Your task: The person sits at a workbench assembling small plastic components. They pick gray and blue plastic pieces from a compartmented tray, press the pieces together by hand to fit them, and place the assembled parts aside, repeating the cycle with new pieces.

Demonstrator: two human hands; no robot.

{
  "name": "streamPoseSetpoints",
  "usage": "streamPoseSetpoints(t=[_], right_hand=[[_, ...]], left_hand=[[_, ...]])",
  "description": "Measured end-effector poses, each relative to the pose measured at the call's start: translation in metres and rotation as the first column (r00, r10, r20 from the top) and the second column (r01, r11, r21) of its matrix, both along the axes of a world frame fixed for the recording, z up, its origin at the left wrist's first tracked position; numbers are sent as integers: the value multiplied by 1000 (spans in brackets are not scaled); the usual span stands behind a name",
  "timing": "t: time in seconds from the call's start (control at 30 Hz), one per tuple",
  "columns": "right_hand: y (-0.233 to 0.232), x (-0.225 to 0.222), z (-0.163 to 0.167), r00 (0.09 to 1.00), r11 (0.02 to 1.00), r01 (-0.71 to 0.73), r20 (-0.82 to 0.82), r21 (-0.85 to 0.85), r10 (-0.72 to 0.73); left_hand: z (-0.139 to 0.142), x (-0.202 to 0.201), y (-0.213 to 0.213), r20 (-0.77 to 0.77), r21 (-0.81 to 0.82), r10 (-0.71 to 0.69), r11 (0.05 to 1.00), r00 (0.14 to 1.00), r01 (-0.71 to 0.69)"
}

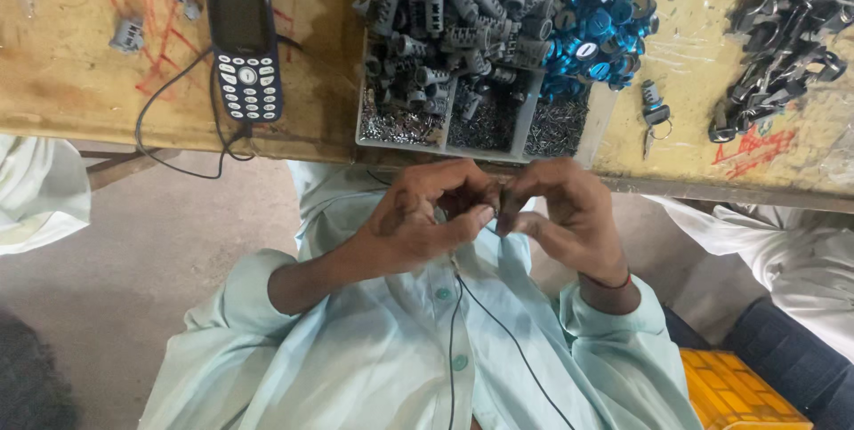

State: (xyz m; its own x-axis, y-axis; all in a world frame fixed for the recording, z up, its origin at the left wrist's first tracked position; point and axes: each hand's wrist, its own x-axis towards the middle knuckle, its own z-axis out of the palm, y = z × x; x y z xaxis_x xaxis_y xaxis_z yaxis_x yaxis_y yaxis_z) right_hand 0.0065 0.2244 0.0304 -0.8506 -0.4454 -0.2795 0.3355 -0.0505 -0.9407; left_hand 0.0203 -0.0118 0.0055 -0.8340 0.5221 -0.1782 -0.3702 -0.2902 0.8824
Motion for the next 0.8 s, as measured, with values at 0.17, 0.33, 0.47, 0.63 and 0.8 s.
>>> streamPoseSetpoints(t=[0.17, 0.33, 0.47, 0.63, 0.8], right_hand=[[-41, -36, -10, 688, 591, 287, -591, 754, 420], [-36, -37, -14, 671, 681, 352, -680, 642, 294], [-33, -37, -20, 651, 577, 328, -621, 748, 436], [-36, -43, -26, 736, 572, 286, -558, 769, 383], [-10, -12, -5, 997, 997, 59, -47, 49, -57]], left_hand=[[0, 2, 2, 138, -17, -33, 999, 990, 35], [-3, -2, 1, -39, -41, 36, 998, 999, -38], [-5, -9, 8, -38, -51, 30, 998, 999, -32], [-2, -8, 13, -121, -57, -21, 998, 993, 14], [-10, -14, 7, 36, 13, 33, 999, 999, -34]])
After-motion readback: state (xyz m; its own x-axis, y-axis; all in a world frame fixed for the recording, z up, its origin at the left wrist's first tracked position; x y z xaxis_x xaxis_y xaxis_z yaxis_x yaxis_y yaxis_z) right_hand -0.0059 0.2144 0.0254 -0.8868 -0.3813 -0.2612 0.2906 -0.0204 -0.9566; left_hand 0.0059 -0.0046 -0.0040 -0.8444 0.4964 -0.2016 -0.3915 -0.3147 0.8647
